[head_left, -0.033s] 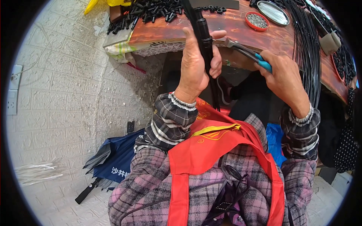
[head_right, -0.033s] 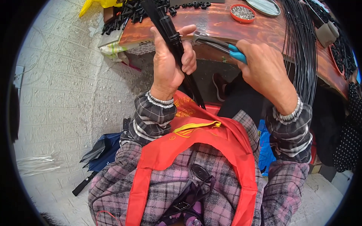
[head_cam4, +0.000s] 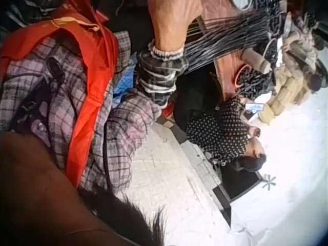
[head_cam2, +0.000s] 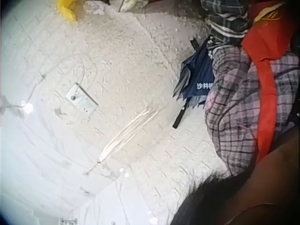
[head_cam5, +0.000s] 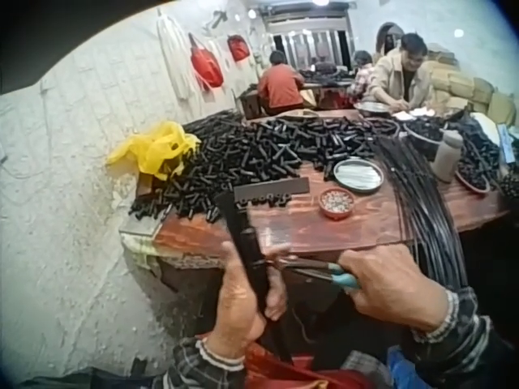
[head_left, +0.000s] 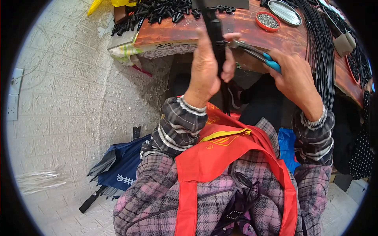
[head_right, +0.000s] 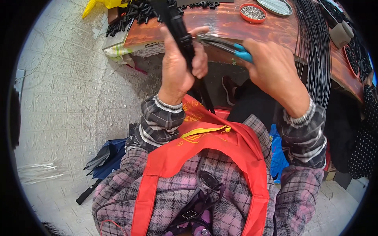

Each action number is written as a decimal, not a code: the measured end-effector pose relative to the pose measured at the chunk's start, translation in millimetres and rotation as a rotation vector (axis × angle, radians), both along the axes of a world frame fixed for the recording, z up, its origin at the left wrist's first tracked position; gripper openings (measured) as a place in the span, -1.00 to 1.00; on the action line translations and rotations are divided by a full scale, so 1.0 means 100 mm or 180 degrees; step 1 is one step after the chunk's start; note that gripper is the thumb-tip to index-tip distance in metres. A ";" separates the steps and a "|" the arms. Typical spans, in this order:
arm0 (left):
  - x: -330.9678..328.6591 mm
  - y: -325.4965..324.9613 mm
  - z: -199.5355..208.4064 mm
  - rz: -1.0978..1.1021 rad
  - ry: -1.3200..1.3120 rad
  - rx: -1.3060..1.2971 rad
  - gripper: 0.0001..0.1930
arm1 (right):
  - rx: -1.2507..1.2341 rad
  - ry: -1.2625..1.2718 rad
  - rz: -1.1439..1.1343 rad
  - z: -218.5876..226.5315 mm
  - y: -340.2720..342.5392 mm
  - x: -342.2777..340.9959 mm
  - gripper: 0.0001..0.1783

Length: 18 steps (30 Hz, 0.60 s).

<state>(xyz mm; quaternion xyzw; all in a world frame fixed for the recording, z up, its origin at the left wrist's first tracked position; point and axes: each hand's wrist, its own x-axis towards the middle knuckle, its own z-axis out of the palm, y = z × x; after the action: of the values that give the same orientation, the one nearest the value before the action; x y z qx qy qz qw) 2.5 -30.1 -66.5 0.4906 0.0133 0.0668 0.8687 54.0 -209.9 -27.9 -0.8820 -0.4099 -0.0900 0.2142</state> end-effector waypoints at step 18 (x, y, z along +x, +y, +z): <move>-0.01 0.01 0.00 0.0061 0.0073 0.0012 -0.19 | -0.0575 -0.1004 -0.0453 0.01 0.16 -0.05 -0.75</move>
<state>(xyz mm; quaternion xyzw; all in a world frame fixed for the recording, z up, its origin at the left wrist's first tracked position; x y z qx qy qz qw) 1.6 -28.8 -66.9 0.4928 0.0277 0.0695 0.8669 49.5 -194.4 -26.8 -0.8994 -0.3814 -0.2049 0.0604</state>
